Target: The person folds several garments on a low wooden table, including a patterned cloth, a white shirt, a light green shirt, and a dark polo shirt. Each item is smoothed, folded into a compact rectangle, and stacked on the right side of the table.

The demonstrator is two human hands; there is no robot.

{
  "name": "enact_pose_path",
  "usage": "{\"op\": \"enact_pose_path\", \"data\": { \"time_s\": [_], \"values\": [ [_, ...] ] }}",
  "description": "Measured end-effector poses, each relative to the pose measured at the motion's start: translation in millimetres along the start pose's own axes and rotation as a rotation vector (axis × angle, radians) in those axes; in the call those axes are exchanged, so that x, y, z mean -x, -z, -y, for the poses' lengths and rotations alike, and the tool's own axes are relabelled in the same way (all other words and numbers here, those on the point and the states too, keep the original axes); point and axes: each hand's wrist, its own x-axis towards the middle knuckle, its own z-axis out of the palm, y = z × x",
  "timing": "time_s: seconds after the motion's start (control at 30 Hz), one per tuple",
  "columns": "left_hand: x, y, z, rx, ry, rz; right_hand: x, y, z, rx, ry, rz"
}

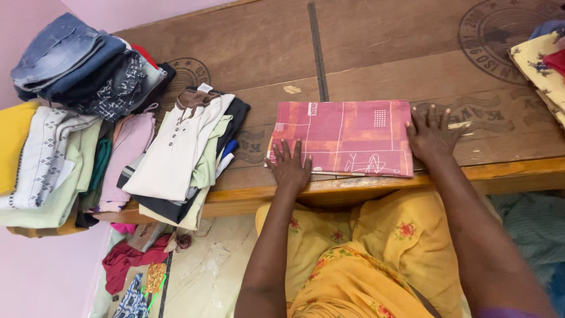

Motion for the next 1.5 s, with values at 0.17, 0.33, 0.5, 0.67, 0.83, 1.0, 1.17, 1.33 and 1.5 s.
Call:
{"op": "enact_pose_path", "data": {
  "time_s": [0.17, 0.33, 0.5, 0.67, 0.83, 1.0, 1.17, 1.33, 1.5],
  "values": [
    [-56, -8, -27, -0.129, -0.054, 0.050, -1, -14, 64, 0.058, 0.301, -0.277],
    [-107, -23, -65, 0.123, -0.431, -0.037, 10, -39, 143, -0.059, 0.440, 0.145],
    [-106, -7, -65, -0.062, -0.269, 0.102, -11, -26, 118, 0.011, 0.355, 0.033],
    [-116, 1, -45, -0.032, -0.173, 0.037, -41, -21, 72, -0.008, 0.270, -0.059],
    [-123, -7, -9, -0.010, -0.136, -0.042, -55, -30, 28, -0.062, 0.171, -0.161],
    [-107, -10, 37, -0.011, -0.123, -0.050, -53, -39, 6, -0.067, 0.070, -0.217],
    [-73, -10, 88, 0.316, -0.288, -0.205, -26, -14, 8, -0.105, -0.047, -0.142],
    [-53, -20, 98, 0.579, -0.176, -0.258, 25, 12, 17, -0.217, -0.200, 0.094],
    [-58, -30, 90, 0.305, -0.162, -0.249, 28, 4, 12, -0.331, -0.120, 0.244]
  ]
}}
